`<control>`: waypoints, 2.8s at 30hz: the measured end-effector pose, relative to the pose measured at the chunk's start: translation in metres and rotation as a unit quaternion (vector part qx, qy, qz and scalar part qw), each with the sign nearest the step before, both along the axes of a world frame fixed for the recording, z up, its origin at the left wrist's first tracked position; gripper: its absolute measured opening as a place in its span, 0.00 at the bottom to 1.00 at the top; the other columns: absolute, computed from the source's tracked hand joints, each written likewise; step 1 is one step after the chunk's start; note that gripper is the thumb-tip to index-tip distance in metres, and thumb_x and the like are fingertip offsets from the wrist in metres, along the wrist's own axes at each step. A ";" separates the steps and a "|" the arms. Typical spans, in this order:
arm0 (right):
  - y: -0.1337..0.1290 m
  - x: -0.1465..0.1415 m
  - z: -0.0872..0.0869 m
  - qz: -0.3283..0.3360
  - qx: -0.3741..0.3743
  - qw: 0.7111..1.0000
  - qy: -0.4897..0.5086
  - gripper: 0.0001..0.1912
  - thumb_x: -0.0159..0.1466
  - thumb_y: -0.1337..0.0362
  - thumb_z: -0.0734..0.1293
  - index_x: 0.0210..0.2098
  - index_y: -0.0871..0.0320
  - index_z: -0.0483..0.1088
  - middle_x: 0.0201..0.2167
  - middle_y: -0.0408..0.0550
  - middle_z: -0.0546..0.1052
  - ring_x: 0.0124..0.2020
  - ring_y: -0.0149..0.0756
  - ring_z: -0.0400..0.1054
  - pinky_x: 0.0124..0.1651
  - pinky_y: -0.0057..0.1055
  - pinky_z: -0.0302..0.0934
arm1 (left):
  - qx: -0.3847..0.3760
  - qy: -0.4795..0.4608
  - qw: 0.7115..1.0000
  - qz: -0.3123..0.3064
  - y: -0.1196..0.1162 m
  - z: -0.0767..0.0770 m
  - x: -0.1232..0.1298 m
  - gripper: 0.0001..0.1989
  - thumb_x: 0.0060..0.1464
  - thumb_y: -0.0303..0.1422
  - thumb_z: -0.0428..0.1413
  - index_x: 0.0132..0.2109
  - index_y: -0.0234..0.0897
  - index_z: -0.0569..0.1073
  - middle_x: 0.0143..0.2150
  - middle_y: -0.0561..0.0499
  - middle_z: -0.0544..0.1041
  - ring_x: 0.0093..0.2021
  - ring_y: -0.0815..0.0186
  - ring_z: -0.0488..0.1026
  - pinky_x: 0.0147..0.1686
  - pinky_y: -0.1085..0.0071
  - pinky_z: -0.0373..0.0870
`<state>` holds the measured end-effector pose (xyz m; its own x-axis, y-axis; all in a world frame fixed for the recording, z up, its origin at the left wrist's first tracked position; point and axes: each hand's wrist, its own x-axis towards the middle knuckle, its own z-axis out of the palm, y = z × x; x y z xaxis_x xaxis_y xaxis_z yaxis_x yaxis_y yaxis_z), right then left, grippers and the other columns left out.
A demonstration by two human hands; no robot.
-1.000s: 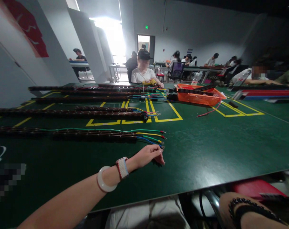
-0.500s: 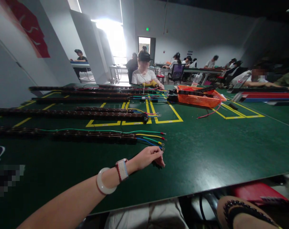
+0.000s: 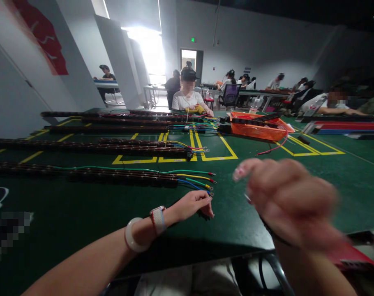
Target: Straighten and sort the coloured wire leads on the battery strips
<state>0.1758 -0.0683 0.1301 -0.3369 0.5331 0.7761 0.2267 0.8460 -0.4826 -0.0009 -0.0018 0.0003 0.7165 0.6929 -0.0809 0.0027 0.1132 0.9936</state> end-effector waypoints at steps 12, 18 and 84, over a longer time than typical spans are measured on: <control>0.155 0.004 -0.128 -0.112 -0.191 0.906 -0.361 0.35 0.50 0.43 0.71 0.52 0.54 0.66 0.47 0.52 0.68 0.50 0.46 0.59 0.53 0.44 0.52 | -0.014 0.017 1.000 -0.018 0.000 0.004 0.000 0.16 0.56 0.44 0.51 0.31 0.33 0.67 0.29 0.45 0.78 0.32 0.65 0.76 0.36 0.68 0.70; 0.148 -0.005 -0.126 -0.100 -0.183 0.902 -0.379 0.33 0.50 0.43 0.71 0.50 0.53 0.69 0.35 0.47 0.71 0.40 0.39 0.61 0.44 0.35 0.51 | -0.014 0.020 1.000 -0.013 0.000 0.005 0.000 0.14 0.57 0.42 0.50 0.32 0.34 0.66 0.30 0.46 0.78 0.32 0.65 0.76 0.36 0.68 0.70; 0.120 -0.013 -0.106 -0.158 -0.179 0.903 -0.357 0.16 0.60 0.53 0.67 0.37 0.60 0.70 0.33 0.48 0.74 0.32 0.32 0.67 0.31 0.25 0.54 | -0.297 -0.216 0.893 0.260 0.016 0.010 0.001 0.10 0.60 0.32 0.50 0.43 0.33 0.73 0.44 0.44 0.75 0.46 0.65 0.72 0.53 0.67 0.66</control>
